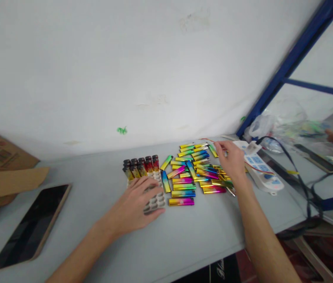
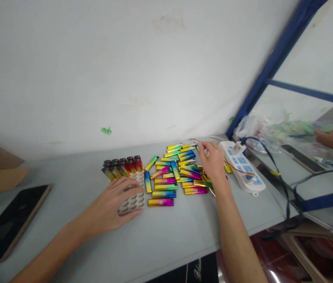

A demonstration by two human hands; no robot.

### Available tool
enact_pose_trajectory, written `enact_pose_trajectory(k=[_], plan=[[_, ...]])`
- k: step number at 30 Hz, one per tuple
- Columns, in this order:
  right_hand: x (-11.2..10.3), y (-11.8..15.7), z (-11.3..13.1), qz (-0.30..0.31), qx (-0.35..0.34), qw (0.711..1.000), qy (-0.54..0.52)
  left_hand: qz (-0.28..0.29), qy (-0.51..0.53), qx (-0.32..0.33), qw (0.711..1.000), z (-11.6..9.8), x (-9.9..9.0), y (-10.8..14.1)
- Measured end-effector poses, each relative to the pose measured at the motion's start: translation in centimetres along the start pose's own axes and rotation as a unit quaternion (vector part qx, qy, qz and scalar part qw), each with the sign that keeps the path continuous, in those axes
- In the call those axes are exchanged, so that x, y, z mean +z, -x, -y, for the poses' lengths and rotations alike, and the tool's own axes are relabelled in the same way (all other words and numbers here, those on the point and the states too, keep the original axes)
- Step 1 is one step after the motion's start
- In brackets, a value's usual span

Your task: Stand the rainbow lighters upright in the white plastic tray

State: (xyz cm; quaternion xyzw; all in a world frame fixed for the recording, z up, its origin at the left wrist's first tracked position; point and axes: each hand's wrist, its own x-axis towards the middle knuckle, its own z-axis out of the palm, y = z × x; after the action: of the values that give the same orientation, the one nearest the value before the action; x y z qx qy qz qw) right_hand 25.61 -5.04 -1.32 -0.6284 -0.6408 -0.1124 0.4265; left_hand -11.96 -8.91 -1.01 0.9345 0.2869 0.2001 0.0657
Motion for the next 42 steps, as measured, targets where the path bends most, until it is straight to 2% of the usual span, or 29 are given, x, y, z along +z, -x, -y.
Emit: enact_pose_trajectory(k=[2,6,11,14,19,23,26,29,31,33,37,40,42], plan=[[1.0,-0.3,0.1,0.047,-0.027,0.999,-0.003,0.009,0.006,-0.004,1.000,0.3,0.0,0.0],[4.1,-2.6,0.4,0.207,-0.103,0.972,0.034,0.009,0.010,-0.003,1.000,0.4,0.1,-0.1],[8.5,-6.0,0.9,0.290,-0.122,0.947,0.060,-0.039,0.012,-0.016,0.999,-0.3,-0.2,-0.2],[9.7,-6.8,0.9,0.332,-0.126,0.932,0.070,-0.074,0.017,-0.018,0.997,-0.5,-0.5,-0.2],[9.3,-7.5,0.2,0.380,-0.133,0.913,0.061,-0.127,0.017,-0.022,0.991,-0.2,-0.8,-0.3],[8.2,-7.7,0.0,0.393,-0.124,0.911,0.031,-0.150,0.020,-0.026,0.988,0.0,-0.5,-0.3],[7.2,-7.2,1.0,0.369,-0.117,0.922,-0.011,-0.181,0.039,-0.018,0.983,-0.2,-0.2,-0.3],[5.9,-6.2,3.3,0.342,-0.117,0.930,-0.069,-0.228,0.081,-0.027,0.970,-0.5,-0.2,-0.5],[4.8,-5.4,5.4,0.342,-0.115,0.925,-0.122,-0.247,0.133,-0.065,0.958,-0.7,-0.3,-0.6],[3.6,-4.4,7.7,0.376,-0.077,0.886,-0.262,-0.240,0.229,-0.129,0.935,-0.9,-0.4,-0.8],[2.0,-2.6,11.8,0.414,-0.007,0.815,-0.405,-0.184,0.451,-0.238,0.840,-1.1,-0.3,-1.2],[2.1,-1.4,13.8,0.437,0.035,0.775,-0.455,-0.171,0.545,-0.251,0.782,-1.1,0.0,-1.5],[2.5,-0.6,14.6,0.440,0.044,0.767,-0.465,-0.165,0.570,-0.247,0.766,-1.1,0.1,-1.7]])
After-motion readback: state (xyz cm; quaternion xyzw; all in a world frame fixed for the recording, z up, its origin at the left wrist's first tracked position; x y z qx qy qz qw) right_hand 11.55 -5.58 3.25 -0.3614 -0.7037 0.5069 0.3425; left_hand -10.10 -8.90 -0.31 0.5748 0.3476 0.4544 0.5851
